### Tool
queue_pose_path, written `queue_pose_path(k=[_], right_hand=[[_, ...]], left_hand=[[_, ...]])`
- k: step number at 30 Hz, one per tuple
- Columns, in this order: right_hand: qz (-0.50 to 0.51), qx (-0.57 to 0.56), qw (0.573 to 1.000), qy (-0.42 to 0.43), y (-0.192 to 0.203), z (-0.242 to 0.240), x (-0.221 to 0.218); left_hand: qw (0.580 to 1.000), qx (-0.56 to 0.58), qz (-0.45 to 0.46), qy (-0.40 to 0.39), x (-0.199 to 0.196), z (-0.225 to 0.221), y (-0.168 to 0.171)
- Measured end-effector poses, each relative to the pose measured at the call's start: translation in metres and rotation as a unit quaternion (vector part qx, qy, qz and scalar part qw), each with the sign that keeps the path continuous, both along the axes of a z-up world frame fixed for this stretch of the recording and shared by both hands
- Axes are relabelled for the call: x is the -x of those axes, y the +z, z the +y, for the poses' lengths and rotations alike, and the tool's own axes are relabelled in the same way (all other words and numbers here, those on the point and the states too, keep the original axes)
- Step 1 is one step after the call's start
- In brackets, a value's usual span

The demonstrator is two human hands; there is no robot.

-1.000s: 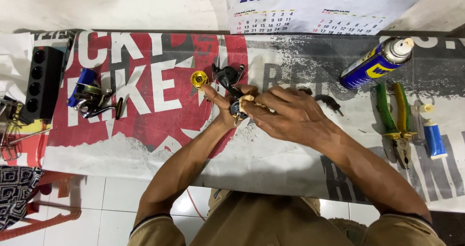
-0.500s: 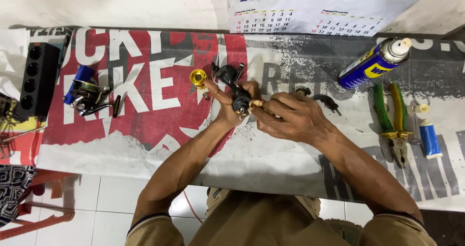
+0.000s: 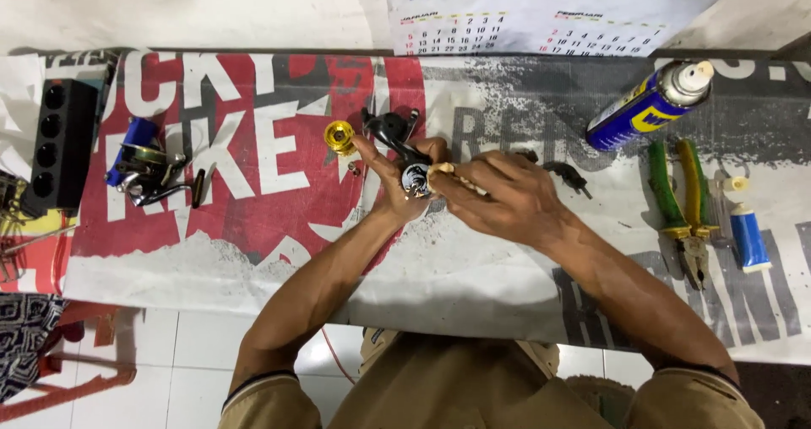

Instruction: Disassembling, cleaning, and lubricating a fishing reel on a workbench.

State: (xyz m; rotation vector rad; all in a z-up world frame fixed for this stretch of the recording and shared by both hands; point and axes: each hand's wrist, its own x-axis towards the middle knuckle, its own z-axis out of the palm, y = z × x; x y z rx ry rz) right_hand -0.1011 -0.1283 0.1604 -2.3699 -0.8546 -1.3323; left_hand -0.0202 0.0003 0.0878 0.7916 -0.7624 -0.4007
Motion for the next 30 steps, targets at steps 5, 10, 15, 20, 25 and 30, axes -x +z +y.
queue_pose_path(k=[5,10,15,20,25,30], right_hand=[[-0.008,0.0,1.0,-0.003,-0.008,-0.003,0.002],[-0.006,-0.003,1.0,0.008,-0.013,0.001,0.005],[-0.009,-0.001,1.0,0.013,-0.009,0.005,0.001],[0.012,0.021,1.0,0.0,-0.024,-0.007,0.0],[0.124,0.014,0.992,0.016,-0.037,-0.031,0.001],[0.549,-0.011,0.828,0.109,-0.008,-0.009,0.006]], left_hand=[[0.999,-0.02,0.027,-0.007,-0.008,-0.004,-0.013],[0.994,-0.026,0.104,0.023,-0.008,-0.005,-0.024],[0.994,-0.037,0.092,0.037,-0.015,-0.006,-0.033],[0.985,-0.08,0.14,0.061,-0.016,0.004,-0.02],[0.969,-0.082,0.228,0.056,-0.032,0.011,-0.028],[0.967,-0.07,0.242,0.023,-0.033,0.017,-0.032]])
